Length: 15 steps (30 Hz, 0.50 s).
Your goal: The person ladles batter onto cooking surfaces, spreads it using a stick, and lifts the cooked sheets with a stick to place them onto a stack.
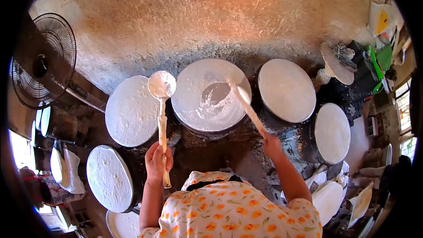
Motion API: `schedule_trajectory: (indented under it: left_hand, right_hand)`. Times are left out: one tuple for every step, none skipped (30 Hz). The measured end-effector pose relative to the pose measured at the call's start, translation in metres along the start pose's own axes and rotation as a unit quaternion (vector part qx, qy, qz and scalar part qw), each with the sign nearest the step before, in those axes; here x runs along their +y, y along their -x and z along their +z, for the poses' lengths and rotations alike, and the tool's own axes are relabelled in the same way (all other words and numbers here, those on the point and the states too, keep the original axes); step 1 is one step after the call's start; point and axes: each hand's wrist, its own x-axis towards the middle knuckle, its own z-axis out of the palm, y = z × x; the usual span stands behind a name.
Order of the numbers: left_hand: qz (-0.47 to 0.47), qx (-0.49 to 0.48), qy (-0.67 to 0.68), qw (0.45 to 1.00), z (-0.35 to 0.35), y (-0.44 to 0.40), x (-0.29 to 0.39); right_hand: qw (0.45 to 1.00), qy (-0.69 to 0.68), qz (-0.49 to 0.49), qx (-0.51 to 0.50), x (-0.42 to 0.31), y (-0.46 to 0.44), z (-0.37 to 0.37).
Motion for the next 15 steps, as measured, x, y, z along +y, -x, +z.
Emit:
schedule_trajectory:
  left_hand:
    - [-0.003, 0.007, -0.001, 1.000, 0.001, 0.001, -0.001]
    - [0.001, 0.009, -0.004, 1.000, 0.004, 0.001, 0.000]
    - [-0.006, 0.019, 0.001, 1.000, 0.009, 0.003, 0.001]
    - [-0.013, 0.030, 0.008, 0.999, 0.012, 0.005, 0.001]
    - [-0.010, 0.032, 0.006, 0.999, 0.013, 0.006, 0.001]
    - [-0.007, 0.031, 0.006, 0.999, 0.013, 0.007, 0.001]
    - [-0.002, 0.030, 0.005, 1.000, 0.012, 0.008, 0.002]
    - [0.000, 0.033, 0.003, 0.999, 0.011, 0.010, 0.004]
    - [0.003, 0.038, 0.004, 0.999, 0.010, 0.013, 0.006]
    - [0.005, 0.043, 0.007, 0.999, 0.009, 0.015, 0.007]
    - [0.006, 0.043, 0.007, 0.999, 0.007, 0.016, 0.006]
    - [0.014, 0.036, 0.005, 0.999, 0.003, 0.018, 0.006]
    - [0.020, 0.029, 0.002, 0.999, 0.001, 0.019, 0.006]
    - [0.015, 0.023, 0.001, 1.000, -0.001, 0.019, 0.005]
    - [0.015, 0.021, 0.002, 1.000, 0.000, 0.017, 0.003]
  right_hand:
    - [1.000, -0.013, -0.006, 0.017, 0.005, -0.027, 0.008]
    - [0.999, -0.026, -0.012, 0.035, 0.004, -0.054, 0.012]
    - [0.998, -0.051, -0.027, 0.040, -0.009, -0.077, 0.007]
    - [0.995, -0.076, -0.041, 0.045, -0.022, -0.095, 0.002]
    - [0.995, -0.079, -0.044, 0.045, -0.025, -0.109, 0.006]
    - [0.991, -0.115, -0.058, 0.034, -0.030, -0.122, 0.010]
    - [0.986, -0.152, -0.072, 0.024, -0.036, -0.129, 0.014]
    - [0.985, -0.163, -0.062, -0.006, -0.037, -0.125, 0.014]
    - [0.984, -0.167, -0.063, -0.006, -0.045, -0.114, 0.004]
    - [0.979, -0.195, -0.052, 0.009, -0.050, -0.102, -0.009]
    - [0.974, -0.221, -0.041, 0.024, -0.049, -0.093, -0.015]
    - [0.979, -0.200, -0.026, 0.035, -0.031, -0.089, -0.008]
    - [0.979, -0.199, -0.024, 0.034, -0.026, -0.084, 0.001]
    - [0.979, -0.199, -0.028, 0.042, -0.021, -0.079, 0.009]
    - [0.978, -0.200, -0.033, 0.051, -0.019, -0.076, 0.012]
